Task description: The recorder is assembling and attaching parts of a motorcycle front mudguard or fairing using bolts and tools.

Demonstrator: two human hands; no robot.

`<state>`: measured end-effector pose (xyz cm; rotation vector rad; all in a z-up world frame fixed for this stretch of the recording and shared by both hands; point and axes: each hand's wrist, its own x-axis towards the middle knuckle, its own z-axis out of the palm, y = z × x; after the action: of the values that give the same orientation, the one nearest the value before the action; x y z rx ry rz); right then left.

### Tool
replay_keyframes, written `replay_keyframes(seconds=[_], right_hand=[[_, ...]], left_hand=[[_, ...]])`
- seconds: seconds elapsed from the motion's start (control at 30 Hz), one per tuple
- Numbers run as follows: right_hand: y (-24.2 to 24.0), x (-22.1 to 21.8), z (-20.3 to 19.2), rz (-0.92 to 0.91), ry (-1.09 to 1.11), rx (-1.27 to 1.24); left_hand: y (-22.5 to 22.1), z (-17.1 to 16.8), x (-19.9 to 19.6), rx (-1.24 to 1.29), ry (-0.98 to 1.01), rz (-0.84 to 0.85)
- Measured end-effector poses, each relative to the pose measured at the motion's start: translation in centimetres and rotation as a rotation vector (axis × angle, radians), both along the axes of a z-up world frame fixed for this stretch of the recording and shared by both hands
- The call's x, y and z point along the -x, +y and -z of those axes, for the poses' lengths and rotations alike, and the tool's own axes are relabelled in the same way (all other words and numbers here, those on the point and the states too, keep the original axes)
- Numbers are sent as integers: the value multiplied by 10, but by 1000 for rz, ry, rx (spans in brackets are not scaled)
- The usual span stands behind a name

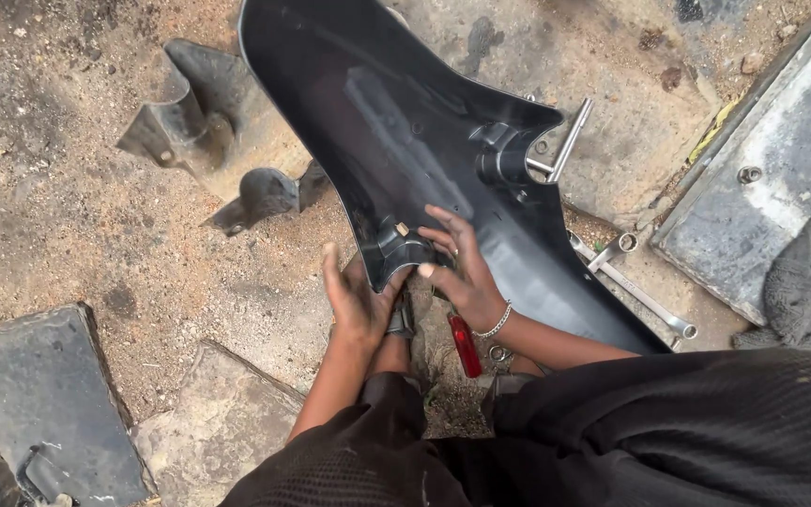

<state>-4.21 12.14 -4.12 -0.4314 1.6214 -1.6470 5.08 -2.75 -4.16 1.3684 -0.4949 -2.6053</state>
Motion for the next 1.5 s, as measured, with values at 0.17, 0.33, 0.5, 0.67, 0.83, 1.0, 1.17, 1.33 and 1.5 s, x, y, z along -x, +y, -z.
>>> replay_keyframes(seconds=[0.17,0.33,0.5,0.67,0.83,1.0,1.17,1.33,1.5], right_hand=[[1,-6,-3,-42,98,-143],[-2,-7,-12,-159,351,-249],[4,-7,-5,-161,375,-260],[10,-7,6,-35,160,-145],[20,6,-28,-208,292,-196],[55,79,-133,-921,147,-217],[110,149,-134,-1088,-74,-201],[94,218,-23,-426,321,-786],[84,227,49,-246,820,-549]], left_hand=[[6,-27,4,175,44,137],[-2,-49,20,275,-176,232],[-8,-21,8,253,-327,362],[-10,-1,-11,281,-174,373],[-1,-20,-30,403,-344,469],[11,5,-84,595,-489,716],[12,-26,-109,1441,-84,1076],[12,-57,-91,698,-332,1018],[22,-85,-102,1538,196,862]])
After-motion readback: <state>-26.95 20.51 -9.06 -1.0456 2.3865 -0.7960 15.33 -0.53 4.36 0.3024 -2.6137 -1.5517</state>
